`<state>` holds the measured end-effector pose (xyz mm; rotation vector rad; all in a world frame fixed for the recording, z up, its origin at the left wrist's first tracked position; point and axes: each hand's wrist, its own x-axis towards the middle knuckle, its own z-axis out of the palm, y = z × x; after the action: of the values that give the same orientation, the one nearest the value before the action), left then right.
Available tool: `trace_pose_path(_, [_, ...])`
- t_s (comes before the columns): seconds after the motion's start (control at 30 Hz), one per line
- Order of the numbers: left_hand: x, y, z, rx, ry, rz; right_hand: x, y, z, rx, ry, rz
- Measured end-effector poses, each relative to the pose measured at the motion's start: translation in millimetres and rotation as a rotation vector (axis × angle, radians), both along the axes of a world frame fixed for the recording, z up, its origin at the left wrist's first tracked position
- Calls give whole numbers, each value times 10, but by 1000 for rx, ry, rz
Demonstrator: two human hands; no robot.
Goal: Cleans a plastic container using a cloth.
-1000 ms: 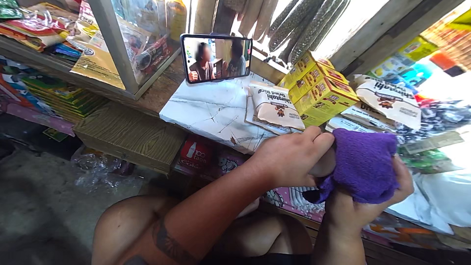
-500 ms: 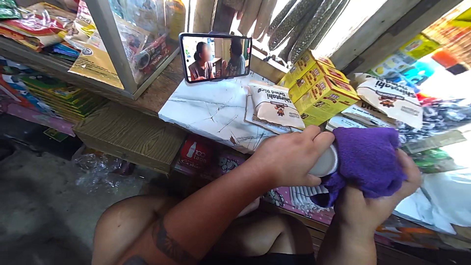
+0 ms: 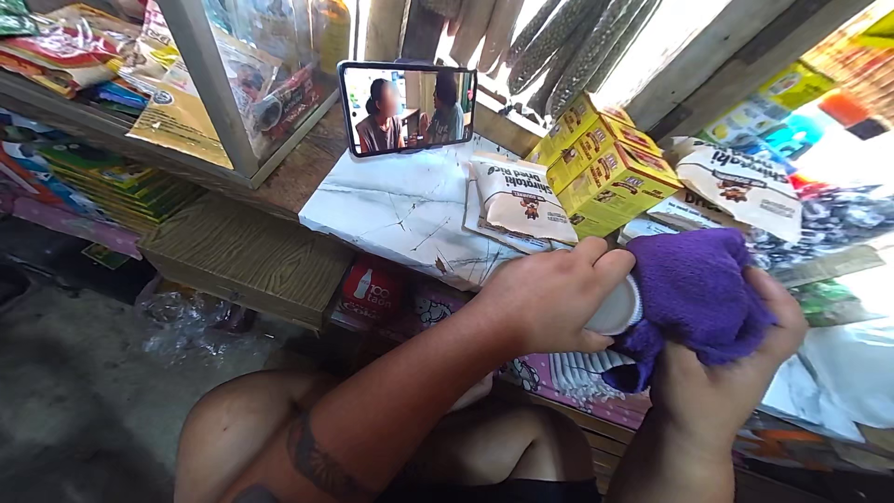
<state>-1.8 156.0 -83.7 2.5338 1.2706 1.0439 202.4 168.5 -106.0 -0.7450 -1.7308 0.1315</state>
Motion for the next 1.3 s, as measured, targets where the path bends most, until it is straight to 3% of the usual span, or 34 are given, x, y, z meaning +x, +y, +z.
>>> trace_pose_path(1.3, [3,-2,1,1,3,-2,-17,44,102,-39,-59,-55])
